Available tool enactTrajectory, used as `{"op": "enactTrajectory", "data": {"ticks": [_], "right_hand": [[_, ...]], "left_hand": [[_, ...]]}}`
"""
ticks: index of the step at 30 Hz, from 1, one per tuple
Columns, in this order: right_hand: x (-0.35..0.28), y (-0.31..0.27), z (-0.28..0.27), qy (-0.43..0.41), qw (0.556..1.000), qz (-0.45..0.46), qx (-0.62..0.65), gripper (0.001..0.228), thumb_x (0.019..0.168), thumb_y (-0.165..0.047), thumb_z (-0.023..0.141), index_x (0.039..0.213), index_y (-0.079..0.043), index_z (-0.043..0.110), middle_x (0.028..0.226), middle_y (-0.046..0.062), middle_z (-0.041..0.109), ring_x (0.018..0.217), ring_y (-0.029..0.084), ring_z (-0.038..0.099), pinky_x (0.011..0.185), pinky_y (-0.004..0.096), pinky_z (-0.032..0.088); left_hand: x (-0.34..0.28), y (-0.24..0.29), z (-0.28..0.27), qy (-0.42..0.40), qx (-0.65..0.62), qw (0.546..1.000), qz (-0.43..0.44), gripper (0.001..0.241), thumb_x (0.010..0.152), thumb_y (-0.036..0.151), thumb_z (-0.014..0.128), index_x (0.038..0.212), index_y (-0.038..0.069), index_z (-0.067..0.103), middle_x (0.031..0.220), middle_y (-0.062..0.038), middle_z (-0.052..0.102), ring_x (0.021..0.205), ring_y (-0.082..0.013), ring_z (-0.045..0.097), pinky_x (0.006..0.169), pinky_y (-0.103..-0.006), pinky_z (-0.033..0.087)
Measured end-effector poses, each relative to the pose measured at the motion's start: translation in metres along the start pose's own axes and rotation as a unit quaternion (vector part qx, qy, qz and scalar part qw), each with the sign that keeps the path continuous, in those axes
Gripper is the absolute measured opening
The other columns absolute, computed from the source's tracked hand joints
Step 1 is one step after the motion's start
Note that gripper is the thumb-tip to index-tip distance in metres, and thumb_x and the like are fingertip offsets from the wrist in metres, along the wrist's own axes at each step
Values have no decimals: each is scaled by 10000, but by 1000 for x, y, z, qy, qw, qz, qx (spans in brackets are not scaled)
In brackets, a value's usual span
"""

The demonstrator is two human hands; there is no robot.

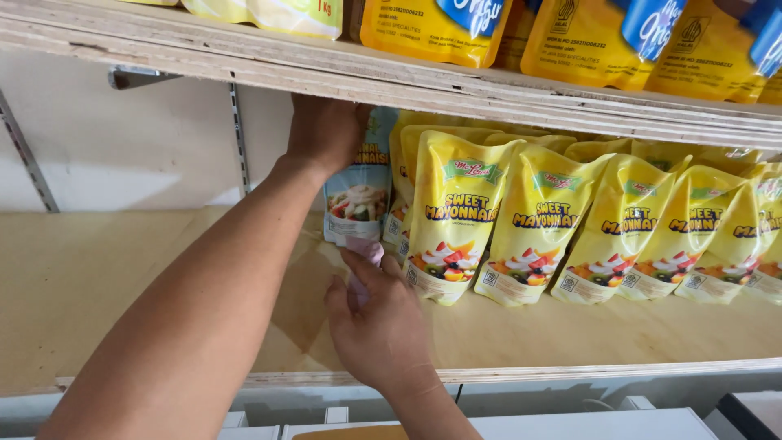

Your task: The recorder takes mayonnaise pouches from a box, wipes them with a cloth, and places them on a grocery store shelf.

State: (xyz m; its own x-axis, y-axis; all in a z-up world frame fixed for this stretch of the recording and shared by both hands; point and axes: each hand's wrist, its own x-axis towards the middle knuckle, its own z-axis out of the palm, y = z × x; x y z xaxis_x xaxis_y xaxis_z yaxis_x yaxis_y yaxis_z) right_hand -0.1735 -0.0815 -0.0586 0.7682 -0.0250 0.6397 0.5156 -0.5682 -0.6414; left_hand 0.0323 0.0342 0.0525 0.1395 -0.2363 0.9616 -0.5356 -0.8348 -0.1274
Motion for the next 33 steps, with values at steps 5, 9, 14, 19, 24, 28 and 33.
{"op": "enactTrajectory", "data": {"ticks": [5,9,14,19,24,28,33], "right_hand": [[0,1,1,-11,1000,5,15,416,873,-284,659,1206,-42,722,1167,187,686,1021,349,708,888,418,556],[0,-3,-1,-17,1000,9,12,419,871,-276,651,1221,-60,729,1212,183,670,1050,346,699,890,415,551],[0,-2,-2,-9,1000,1,18,415,873,-277,655,1215,-53,729,1197,181,680,1043,345,699,897,415,549],[0,-7,-5,-29,998,51,26,421,863,-293,652,1219,-81,727,1108,173,689,951,331,719,858,412,560],[1,-3,-3,-14,1000,19,3,405,870,-288,666,1197,-62,739,1069,181,697,935,337,717,845,414,561],[1,2,1,9,999,-24,41,392,884,-285,658,1180,-39,735,1136,174,707,957,323,739,831,397,580],[1,-2,-1,-20,998,55,24,409,849,-286,655,1195,-83,731,1113,137,710,911,284,759,813,394,588]], "left_hand": [[2,8,-10,-28,-28,999,-30,289,952,220,681,1212,97,705,1220,-159,687,1155,-386,604,995,-518,442],[7,18,-18,-30,-102,978,-180,248,994,139,563,1200,101,695,1203,-135,710,1143,-344,648,996,-447,508],[12,22,-3,-18,-140,972,-188,251,1019,196,557,1210,76,667,1211,-167,687,1143,-365,628,972,-456,494],[1,9,26,2,-62,996,-70,289,1010,208,601,1256,71,668,1261,-185,668,1213,-416,570,1049,-527,434],[-19,-16,36,28,3,999,24,466,1021,291,700,1392,42,569,1378,-234,581,1300,-458,486,1100,-617,363],[-41,27,-22,25,-9,997,-66,753,878,327,751,1432,-76,440,1398,-336,501,1288,-515,463,1053,-579,392],[-66,54,-61,-238,-50,895,-373,1260,733,476,874,1519,-188,146,1427,-370,385,1243,-474,489,1013,-468,461]]}}
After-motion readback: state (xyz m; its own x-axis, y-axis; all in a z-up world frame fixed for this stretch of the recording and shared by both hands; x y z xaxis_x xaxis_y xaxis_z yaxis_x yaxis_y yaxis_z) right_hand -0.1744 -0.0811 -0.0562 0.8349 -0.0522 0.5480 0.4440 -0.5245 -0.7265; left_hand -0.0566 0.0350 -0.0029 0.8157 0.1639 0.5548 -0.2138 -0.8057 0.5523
